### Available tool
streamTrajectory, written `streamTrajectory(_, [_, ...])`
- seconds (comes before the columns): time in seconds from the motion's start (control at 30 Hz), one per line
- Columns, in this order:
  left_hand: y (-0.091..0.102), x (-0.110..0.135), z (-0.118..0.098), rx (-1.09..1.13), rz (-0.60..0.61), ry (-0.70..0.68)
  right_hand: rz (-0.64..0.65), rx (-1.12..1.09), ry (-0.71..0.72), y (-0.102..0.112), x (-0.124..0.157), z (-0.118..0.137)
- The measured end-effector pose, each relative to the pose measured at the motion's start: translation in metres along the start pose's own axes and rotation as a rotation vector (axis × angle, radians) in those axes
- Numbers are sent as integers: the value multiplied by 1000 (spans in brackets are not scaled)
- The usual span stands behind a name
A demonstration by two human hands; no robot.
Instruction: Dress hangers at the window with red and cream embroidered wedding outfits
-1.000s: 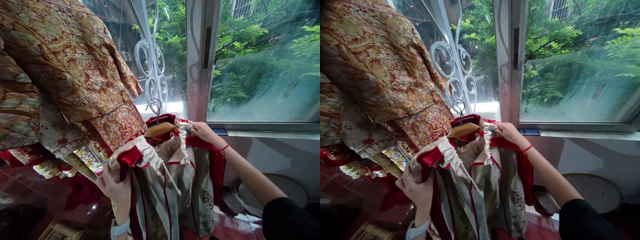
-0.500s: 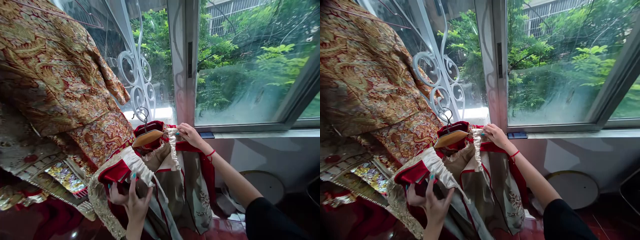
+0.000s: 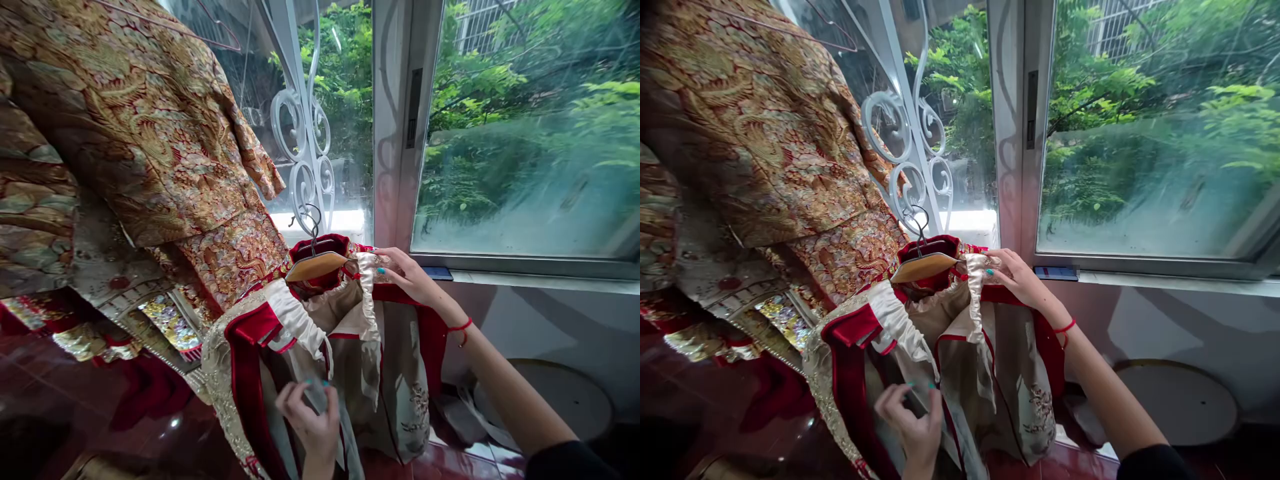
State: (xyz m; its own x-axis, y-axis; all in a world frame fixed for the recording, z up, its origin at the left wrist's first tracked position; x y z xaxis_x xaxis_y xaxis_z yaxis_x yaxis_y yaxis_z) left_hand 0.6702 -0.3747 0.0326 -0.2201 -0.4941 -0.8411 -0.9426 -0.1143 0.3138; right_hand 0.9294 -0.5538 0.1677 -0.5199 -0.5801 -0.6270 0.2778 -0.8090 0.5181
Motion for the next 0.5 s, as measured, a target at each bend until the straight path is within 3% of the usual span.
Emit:
streamTrajectory(0.1, [-23, 34, 8, -115, 212, 45, -69, 52, 38, 0, 9, 10])
streamTrajectory(0.2, [-45, 51, 27, -368, 343, 132, -351, 133, 214, -1, 30, 47])
streamTrajectory(0.27, [-55, 53, 37, -470, 386, 142, -502, 105, 391, -15, 50, 79])
streamTrajectory(0.3, [-58, 52, 40, -487, 387, 139, -488, 80, 466, -29, 58, 94])
streamTrajectory(0.37, [-59, 50, 40, -465, 364, 124, -287, 95, 519, -69, 67, 114])
streamTrajectory(0.43, [-56, 52, 36, -372, 331, 90, -37, 214, 407, -111, 69, 114])
streamTrajectory(0.5, [-49, 60, 28, -233, 283, 32, 165, 371, 218, -144, 71, 99])
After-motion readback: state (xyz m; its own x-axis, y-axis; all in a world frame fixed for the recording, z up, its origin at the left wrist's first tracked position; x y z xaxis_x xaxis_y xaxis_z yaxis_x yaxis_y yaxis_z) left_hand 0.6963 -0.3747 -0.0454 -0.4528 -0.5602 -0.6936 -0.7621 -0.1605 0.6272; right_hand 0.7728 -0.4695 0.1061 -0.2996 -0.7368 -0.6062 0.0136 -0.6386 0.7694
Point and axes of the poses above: each hand's wrist, its own x-axis away from the middle knuckle, its own y-axis out of the back of the hand, z = x × y, the point moved 6 cm from there along -x, towards the middle knuckle, and after that the axes turned 7 degrees about -x, right-handed, at the moved point
